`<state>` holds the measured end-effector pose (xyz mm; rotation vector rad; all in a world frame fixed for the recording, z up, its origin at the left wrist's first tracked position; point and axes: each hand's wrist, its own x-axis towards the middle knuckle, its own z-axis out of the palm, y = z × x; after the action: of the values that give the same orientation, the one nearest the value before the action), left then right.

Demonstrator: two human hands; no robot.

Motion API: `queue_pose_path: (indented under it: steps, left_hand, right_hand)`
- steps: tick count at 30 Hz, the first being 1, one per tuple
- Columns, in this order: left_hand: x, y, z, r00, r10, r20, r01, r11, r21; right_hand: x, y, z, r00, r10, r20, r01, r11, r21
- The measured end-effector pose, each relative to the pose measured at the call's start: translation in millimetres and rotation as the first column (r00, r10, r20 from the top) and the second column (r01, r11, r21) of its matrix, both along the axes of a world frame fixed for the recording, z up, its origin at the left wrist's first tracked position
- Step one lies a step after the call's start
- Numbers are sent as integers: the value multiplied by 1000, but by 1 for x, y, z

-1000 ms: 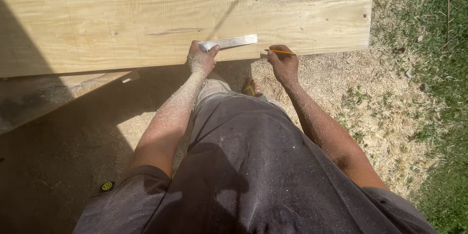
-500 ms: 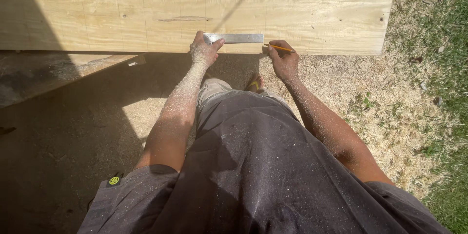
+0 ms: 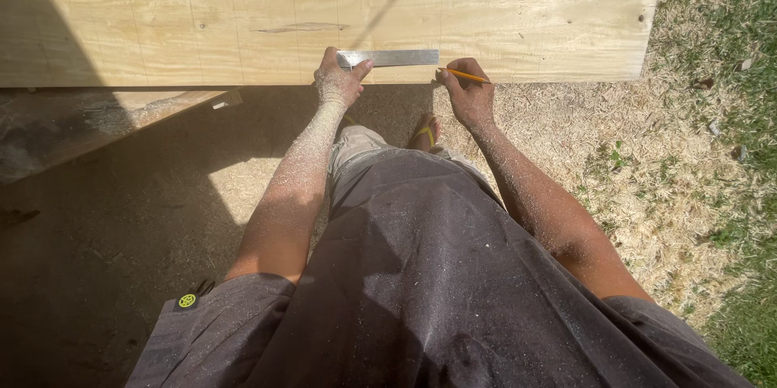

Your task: The person marks lines on a large plywood sheet using a steel ruler and pencil, repositioning the ruler repeatedly across the surface. They then place a wooden batten along the marked line, hammer it to secure it, and use a circular saw guided along the batten to cut the plywood.

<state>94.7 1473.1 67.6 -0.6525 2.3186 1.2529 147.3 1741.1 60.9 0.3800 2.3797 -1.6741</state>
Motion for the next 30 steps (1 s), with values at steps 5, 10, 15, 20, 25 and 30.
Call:
queue_pose_path:
  steps: [5, 10, 15, 20, 25, 30]
  left_hand:
    - [-2, 2, 5, 1000, 9, 6, -9, 1000, -6]
    - [-4, 4, 10, 999, 11, 34, -11, 1000, -4]
    - [-7, 6, 13, 998, 33, 55, -32, 999, -9]
    - [-6, 3, 9, 998, 36, 48, -36, 999, 1]
    - [-4, -2, -3, 996, 86, -10, -85, 995, 60]
    - [-5, -9, -13, 995, 75, -65, -70, 995, 72]
  right_hand:
    - [-1, 3, -9, 1000, -21, -13, 20, 996, -82]
    - [-1, 4, -15, 999, -29, -36, 24, 988, -150]
    - [-3, -1, -5, 1000, -24, -21, 22, 997, -75]
    - [-5, -18, 9, 994, 91, -66, -90, 996, 23]
    - [-12, -46, 7, 978, 180, -106, -174, 983, 67]
    - [-20, -63, -1, 977, 215, -4, -209, 957, 199]
